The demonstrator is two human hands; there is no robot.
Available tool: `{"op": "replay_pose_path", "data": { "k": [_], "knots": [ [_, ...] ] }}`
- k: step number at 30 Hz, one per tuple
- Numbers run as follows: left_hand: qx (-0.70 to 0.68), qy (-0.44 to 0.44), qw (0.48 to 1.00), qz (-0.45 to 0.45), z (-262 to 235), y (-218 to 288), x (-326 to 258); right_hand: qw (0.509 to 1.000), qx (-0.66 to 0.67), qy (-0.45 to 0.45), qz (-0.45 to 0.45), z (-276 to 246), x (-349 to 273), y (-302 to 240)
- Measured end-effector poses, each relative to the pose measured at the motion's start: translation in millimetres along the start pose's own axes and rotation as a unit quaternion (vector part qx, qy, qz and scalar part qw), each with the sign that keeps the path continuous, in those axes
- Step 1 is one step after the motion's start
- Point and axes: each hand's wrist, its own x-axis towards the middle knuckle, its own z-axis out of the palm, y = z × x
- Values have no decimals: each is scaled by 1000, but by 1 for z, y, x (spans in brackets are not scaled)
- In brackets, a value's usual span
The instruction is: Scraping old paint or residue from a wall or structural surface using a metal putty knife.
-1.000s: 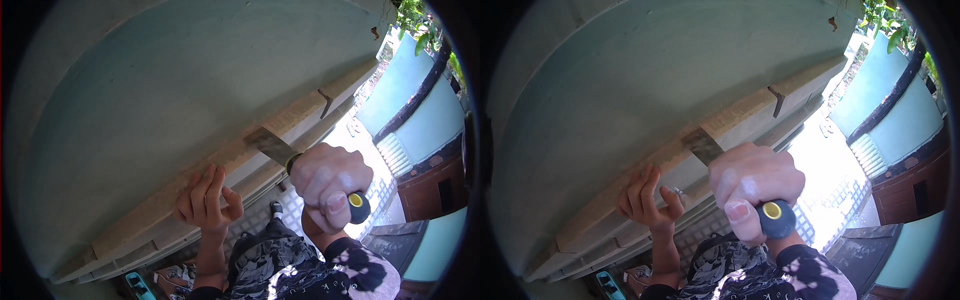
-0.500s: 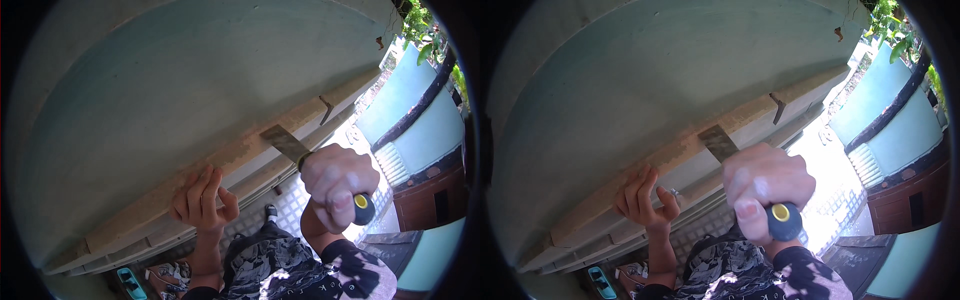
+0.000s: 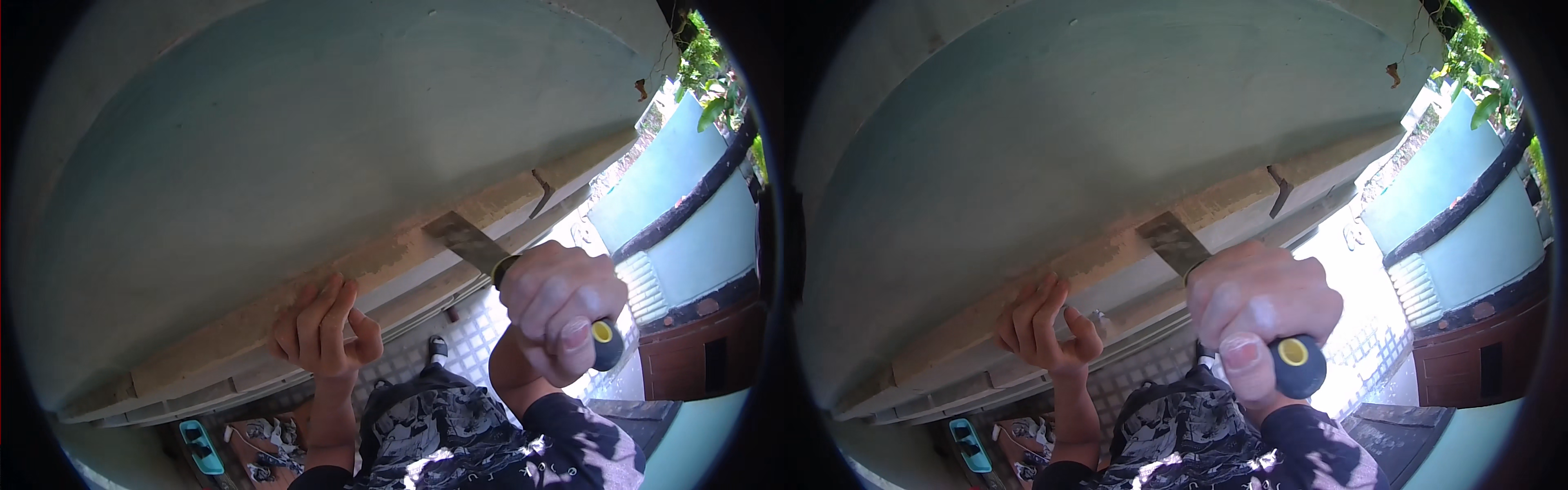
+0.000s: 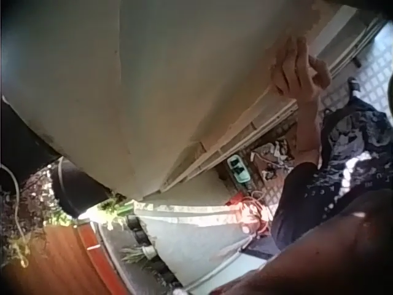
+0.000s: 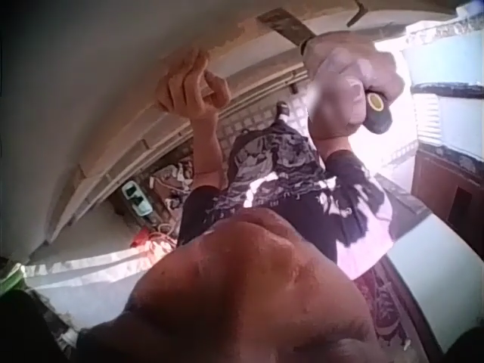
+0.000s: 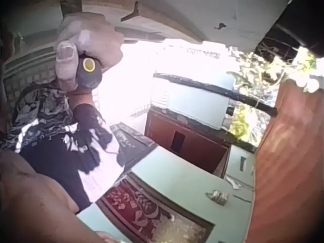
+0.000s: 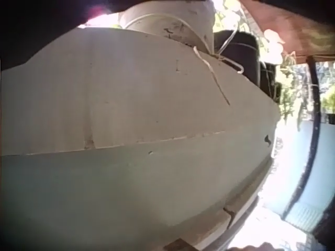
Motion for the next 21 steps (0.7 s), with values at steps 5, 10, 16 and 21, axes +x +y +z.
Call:
{"op": "replay_pose_path", "data": {
  "k": [5,10,16,21],
  "knots": [
    [9,-4,1000,-9,-3,-2,-3,995,88,-23,-44,-5,-2,-12],
    [7,10,1000,-23,0,1,-4,996,48,-49,-60,-12,0,-16],
    [-7,9,999,-35,0,1,-3,1000,-2,-27,5,-3,0,-10],
    [-11,2,999,-43,-3,3,-4,994,-74,-78,32,-11,0,-8]
  ]
}}
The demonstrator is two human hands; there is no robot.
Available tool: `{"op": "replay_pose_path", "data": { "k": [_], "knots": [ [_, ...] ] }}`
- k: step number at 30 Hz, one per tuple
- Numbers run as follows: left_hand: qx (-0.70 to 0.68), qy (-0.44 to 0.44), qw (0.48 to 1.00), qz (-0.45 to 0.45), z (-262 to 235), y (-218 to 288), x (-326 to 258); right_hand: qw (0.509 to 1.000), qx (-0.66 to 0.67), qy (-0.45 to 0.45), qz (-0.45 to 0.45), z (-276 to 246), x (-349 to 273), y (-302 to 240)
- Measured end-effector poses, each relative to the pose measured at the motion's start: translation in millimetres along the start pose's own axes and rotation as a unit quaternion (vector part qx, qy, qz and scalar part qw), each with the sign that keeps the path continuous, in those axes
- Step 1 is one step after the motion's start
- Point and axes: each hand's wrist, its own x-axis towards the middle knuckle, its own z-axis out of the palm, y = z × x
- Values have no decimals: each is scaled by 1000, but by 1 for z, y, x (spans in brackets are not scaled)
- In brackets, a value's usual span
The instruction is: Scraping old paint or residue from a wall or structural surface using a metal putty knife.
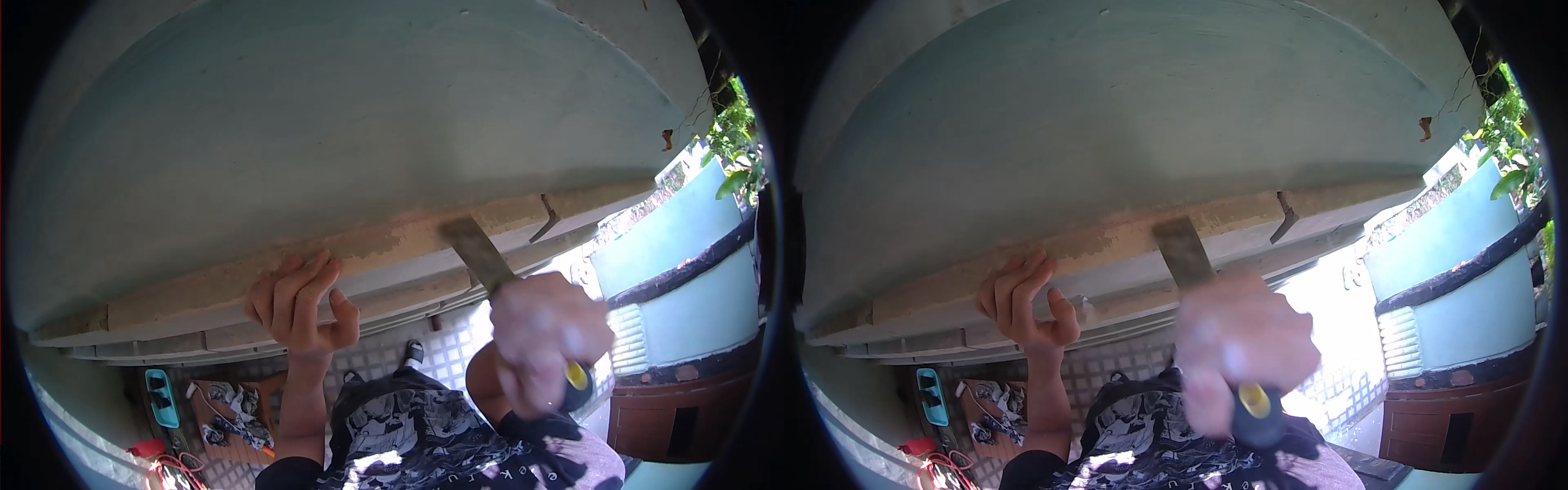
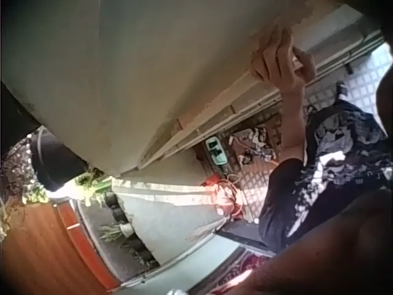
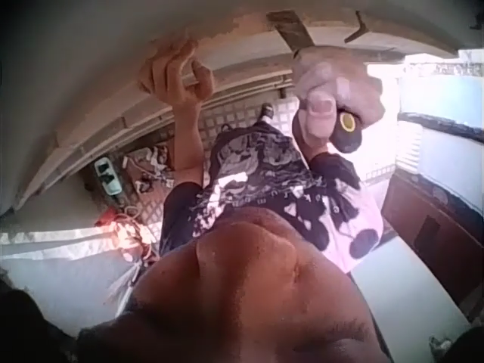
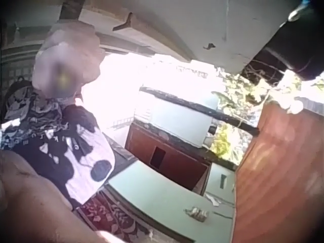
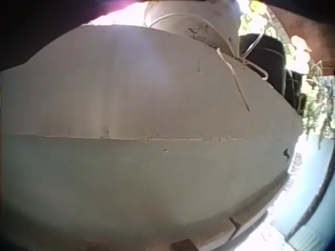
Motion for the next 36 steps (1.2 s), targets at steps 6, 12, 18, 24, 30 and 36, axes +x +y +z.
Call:
{"op": "replay_pose_path", "data": {
  "k": [6,12,18,24,30,36],
  "knots": [
    [9,-7,1000,-8,-3,1,0,978,167,-55,-112,-18,-3,-4],
    [13,4,1000,-7,1,2,-2,984,145,-40,-91,-24,-11,-14],
    [-1,13,1000,-1,3,9,4,997,19,-58,37,-24,4,-11],
    [-3,6,1000,-14,2,5,1,995,59,-72,20,-24,8,-5],
    [-1,11,1000,-15,-2,5,1,981,164,-58,-83,-24,-1,-5],
    [-1,7,1000,-17,0,3,-1,955,235,-25,-180,-29,-11,-8]
  ]
}}
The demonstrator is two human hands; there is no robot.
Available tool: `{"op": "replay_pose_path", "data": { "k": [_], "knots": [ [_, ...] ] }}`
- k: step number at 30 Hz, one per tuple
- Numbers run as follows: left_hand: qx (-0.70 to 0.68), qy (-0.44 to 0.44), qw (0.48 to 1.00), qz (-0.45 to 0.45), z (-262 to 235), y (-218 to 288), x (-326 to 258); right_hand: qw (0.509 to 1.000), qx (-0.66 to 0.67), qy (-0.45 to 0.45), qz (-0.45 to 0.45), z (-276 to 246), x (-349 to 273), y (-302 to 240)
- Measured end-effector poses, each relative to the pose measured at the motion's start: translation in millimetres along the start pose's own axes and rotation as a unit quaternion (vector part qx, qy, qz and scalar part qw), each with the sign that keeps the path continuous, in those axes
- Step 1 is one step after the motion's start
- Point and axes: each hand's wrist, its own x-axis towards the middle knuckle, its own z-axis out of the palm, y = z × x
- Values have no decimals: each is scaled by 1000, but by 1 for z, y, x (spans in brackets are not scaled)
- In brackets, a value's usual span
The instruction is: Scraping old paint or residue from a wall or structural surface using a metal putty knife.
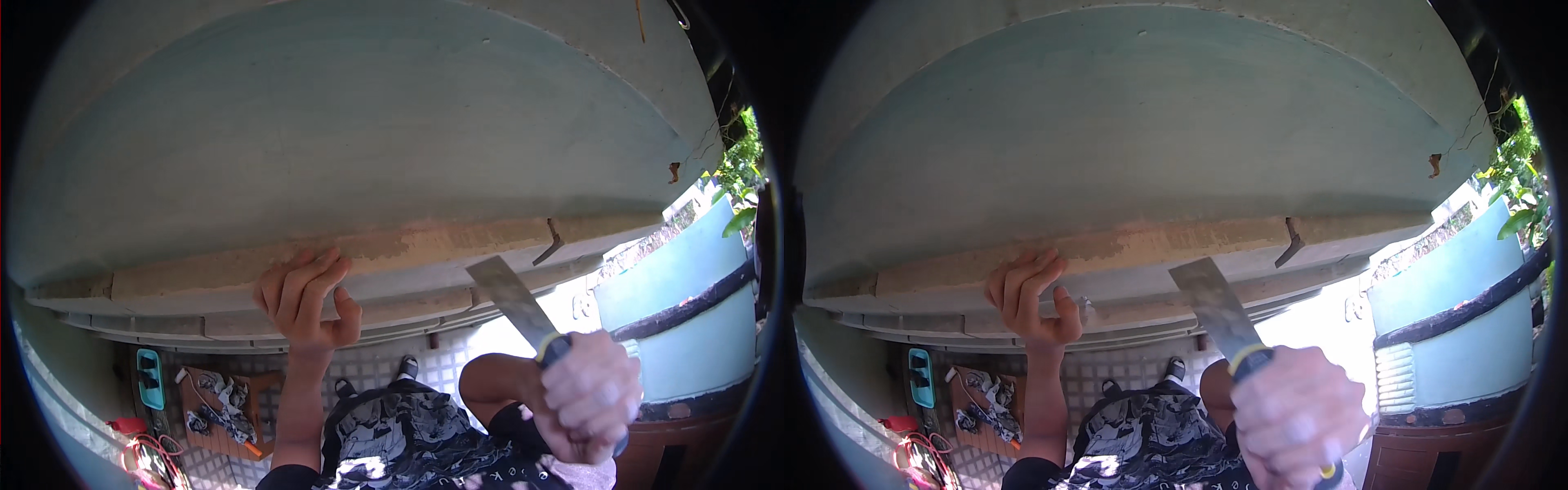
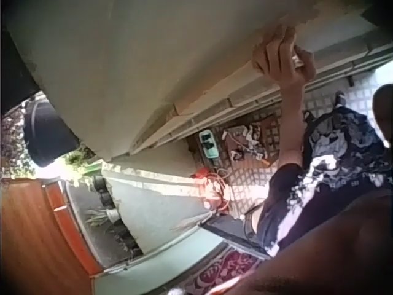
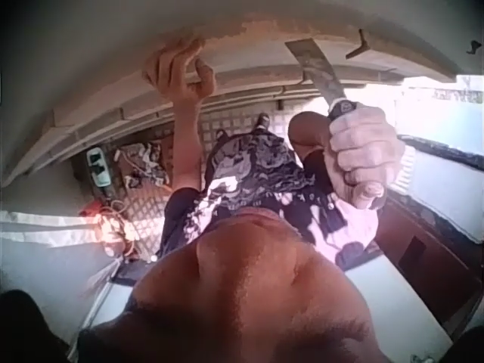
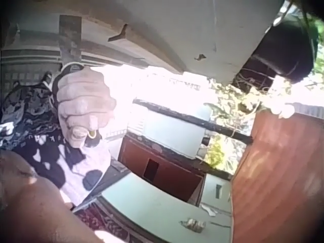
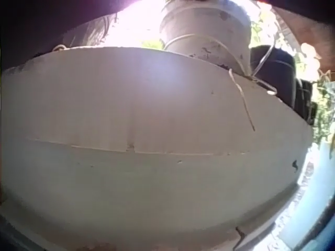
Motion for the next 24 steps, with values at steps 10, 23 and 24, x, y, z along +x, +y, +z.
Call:
{"op": "replay_pose_path", "data": {
  "k": [10,23,24],
  "knots": [
    [-2,-11,1000,-1,-2,2,0,993,62,-86,43,-6,-3,-2],
    [-8,-11,1000,14,-5,-1,-1,983,-111,27,145,26,10,5],
    [-7,-14,1000,10,-5,-1,-1,989,-79,7,121,20,11,2]
  ]
}}
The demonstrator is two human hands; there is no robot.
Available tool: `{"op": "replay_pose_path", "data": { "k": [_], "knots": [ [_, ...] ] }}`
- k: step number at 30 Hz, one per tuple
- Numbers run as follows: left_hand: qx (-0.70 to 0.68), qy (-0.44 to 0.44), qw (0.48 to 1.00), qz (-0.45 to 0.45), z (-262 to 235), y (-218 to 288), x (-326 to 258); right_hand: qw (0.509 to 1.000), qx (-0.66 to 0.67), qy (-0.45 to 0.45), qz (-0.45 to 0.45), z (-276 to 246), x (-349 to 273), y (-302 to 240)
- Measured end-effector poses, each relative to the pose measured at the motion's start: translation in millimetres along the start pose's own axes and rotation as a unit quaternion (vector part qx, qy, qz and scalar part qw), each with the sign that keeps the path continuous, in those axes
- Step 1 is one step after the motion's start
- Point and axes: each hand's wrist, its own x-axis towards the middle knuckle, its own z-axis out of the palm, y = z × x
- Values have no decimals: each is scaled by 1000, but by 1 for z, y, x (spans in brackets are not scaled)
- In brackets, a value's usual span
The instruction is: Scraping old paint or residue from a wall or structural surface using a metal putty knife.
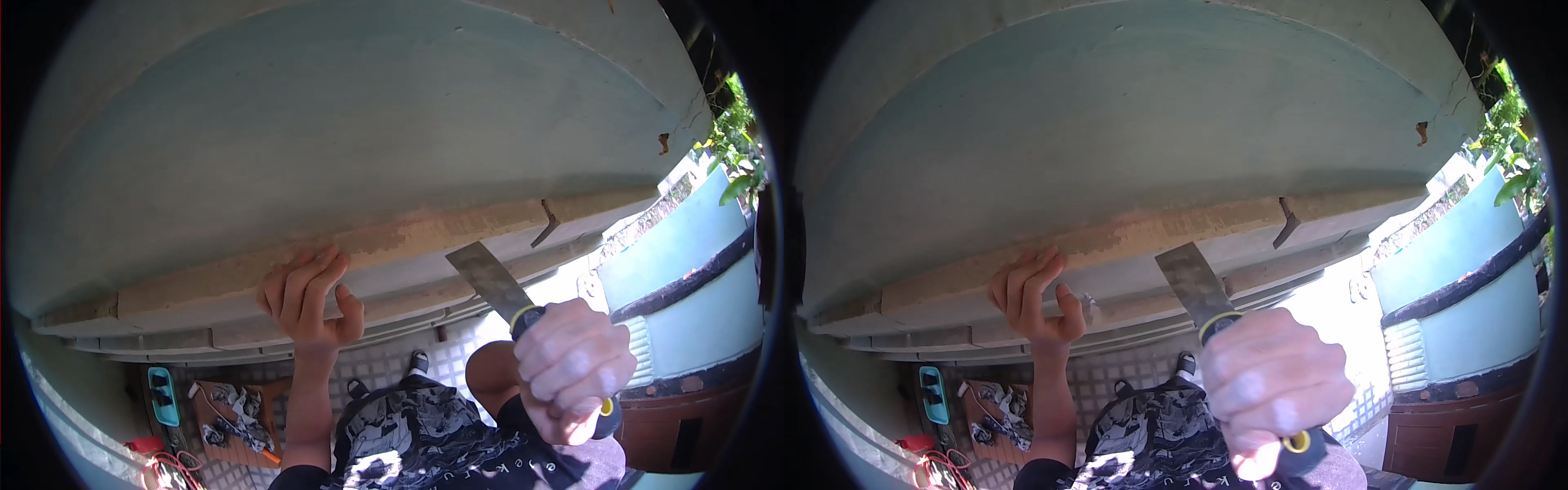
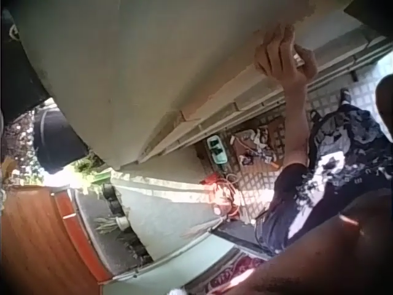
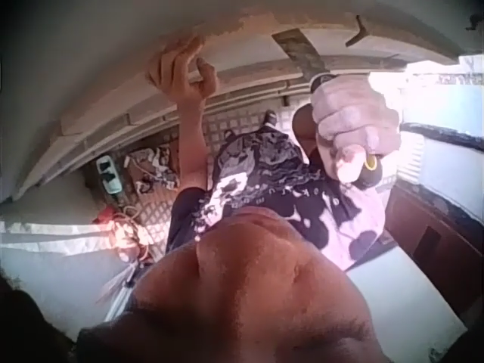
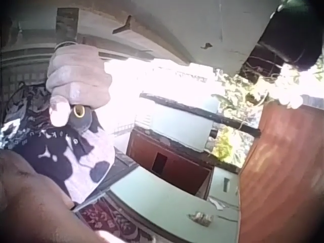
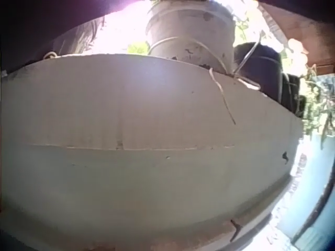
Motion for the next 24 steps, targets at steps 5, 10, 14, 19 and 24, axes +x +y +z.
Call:
{"op": "replay_pose_path", "data": {
  "k": [5,10,14,19,24],
  "knots": [
    [-17,-6,1000,4,6,7,8,995,-65,64,29,5,7,2],
    [-13,-10,1000,-1,1,3,3,997,-11,23,-70,-1,1,-2],
    [-15,-5,1000,8,3,6,8,990,-132,51,25,-6,3,5],
    [-11,-9,1000,5,0,2,5,990,-125,61,35,3,-2,6],
    [-12,-15,1000,2,-2,-1,1,997,-41,26,-63,-6,-3,-6]
  ]
}}
